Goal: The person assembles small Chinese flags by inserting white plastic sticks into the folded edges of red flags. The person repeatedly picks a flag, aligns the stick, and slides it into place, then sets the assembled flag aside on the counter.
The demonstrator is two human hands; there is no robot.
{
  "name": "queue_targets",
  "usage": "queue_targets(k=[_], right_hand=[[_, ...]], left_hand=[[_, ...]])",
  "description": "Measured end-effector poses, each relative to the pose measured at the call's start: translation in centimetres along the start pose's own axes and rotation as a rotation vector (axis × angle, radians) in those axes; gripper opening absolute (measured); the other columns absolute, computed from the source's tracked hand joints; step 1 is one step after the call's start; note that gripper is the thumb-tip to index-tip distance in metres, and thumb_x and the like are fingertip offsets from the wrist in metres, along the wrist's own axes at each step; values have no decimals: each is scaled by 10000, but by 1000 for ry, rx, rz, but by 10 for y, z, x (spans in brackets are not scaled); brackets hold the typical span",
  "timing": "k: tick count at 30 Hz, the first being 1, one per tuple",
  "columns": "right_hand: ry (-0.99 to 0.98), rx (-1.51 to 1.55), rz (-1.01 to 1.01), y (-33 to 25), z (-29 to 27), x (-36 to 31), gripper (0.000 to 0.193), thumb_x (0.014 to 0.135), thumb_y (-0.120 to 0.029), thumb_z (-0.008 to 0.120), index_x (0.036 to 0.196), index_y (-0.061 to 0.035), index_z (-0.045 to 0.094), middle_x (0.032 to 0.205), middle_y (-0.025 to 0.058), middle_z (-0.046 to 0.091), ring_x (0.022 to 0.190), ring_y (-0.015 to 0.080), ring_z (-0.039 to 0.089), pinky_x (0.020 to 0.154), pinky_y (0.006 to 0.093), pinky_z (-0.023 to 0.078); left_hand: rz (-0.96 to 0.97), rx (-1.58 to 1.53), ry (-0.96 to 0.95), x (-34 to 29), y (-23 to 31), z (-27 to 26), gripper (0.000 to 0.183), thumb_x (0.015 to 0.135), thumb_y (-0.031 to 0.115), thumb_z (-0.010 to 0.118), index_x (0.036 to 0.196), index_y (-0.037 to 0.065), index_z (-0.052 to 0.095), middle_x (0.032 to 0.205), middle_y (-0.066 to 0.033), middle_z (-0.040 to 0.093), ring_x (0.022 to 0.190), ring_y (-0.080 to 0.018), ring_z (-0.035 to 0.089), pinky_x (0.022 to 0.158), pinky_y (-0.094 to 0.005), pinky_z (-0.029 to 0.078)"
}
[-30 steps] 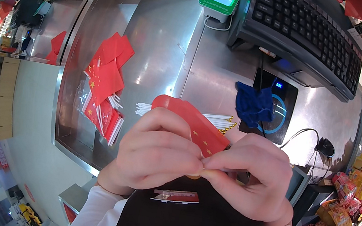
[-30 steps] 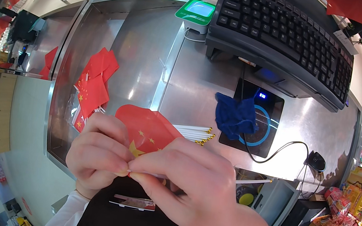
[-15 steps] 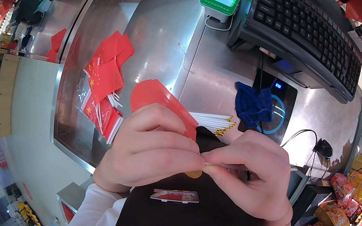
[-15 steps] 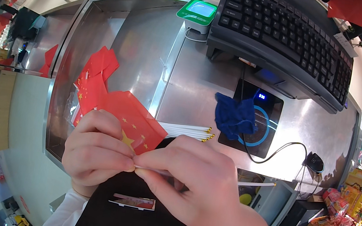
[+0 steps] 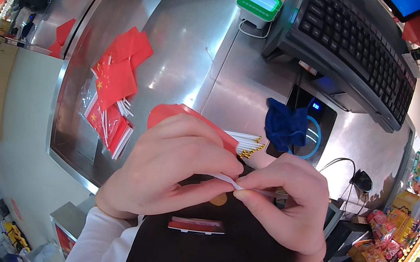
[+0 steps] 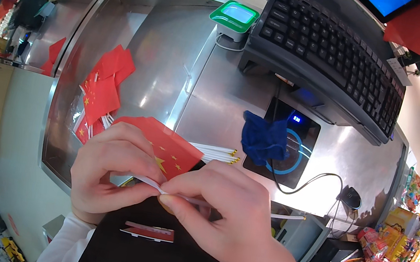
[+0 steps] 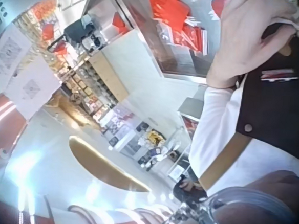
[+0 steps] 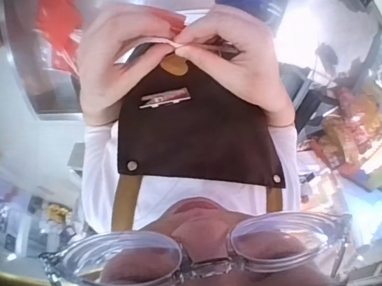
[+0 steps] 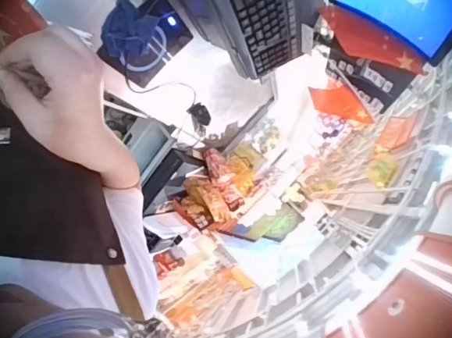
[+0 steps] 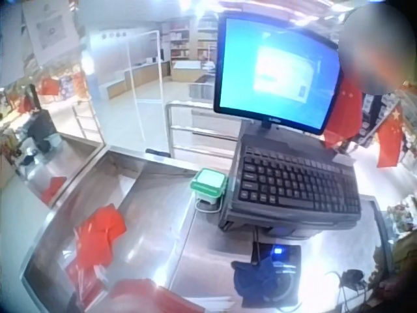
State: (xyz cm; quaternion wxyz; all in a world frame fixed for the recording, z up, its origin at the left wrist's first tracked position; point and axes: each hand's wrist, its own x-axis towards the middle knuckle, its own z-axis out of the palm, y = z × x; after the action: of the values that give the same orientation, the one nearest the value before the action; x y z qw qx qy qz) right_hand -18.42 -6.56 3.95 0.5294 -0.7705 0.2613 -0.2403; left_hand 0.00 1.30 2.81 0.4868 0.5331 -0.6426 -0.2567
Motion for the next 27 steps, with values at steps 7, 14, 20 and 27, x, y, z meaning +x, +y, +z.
queue_targets(k=[7,14,20,27], right_hand=[[17,-14,51,2,1,-3,137,734,-47,763,841,-71,680,679,14,604,541,112,552,487,225,406],[71,1,108,0,7,-5,144,730,-42,762,851,-62,687,690,41,616,559,166,566,518,263,431],[50,-71,76,-2,6,-4,150,729,-51,765,856,-59,687,707,51,629,581,170,581,530,264,442],[96,28,125,0,10,-8,185,714,-11,760,880,-15,679,736,66,609,609,138,589,533,229,446]], left_hand=[[-128,-142,-20,-2,2,2,219,640,-19,761,831,11,658,765,-67,662,710,-215,611,639,-297,472],[-149,-246,-3,-8,1,3,304,668,-75,740,927,10,605,824,-81,661,733,-181,609,644,-270,467],[-188,-234,-83,-6,5,-2,336,686,-85,738,955,19,567,869,-98,657,764,-177,624,680,-270,491],[-180,-233,-105,-5,2,-1,333,693,-69,746,952,23,560,866,-95,658,771,-167,637,693,-265,505]])
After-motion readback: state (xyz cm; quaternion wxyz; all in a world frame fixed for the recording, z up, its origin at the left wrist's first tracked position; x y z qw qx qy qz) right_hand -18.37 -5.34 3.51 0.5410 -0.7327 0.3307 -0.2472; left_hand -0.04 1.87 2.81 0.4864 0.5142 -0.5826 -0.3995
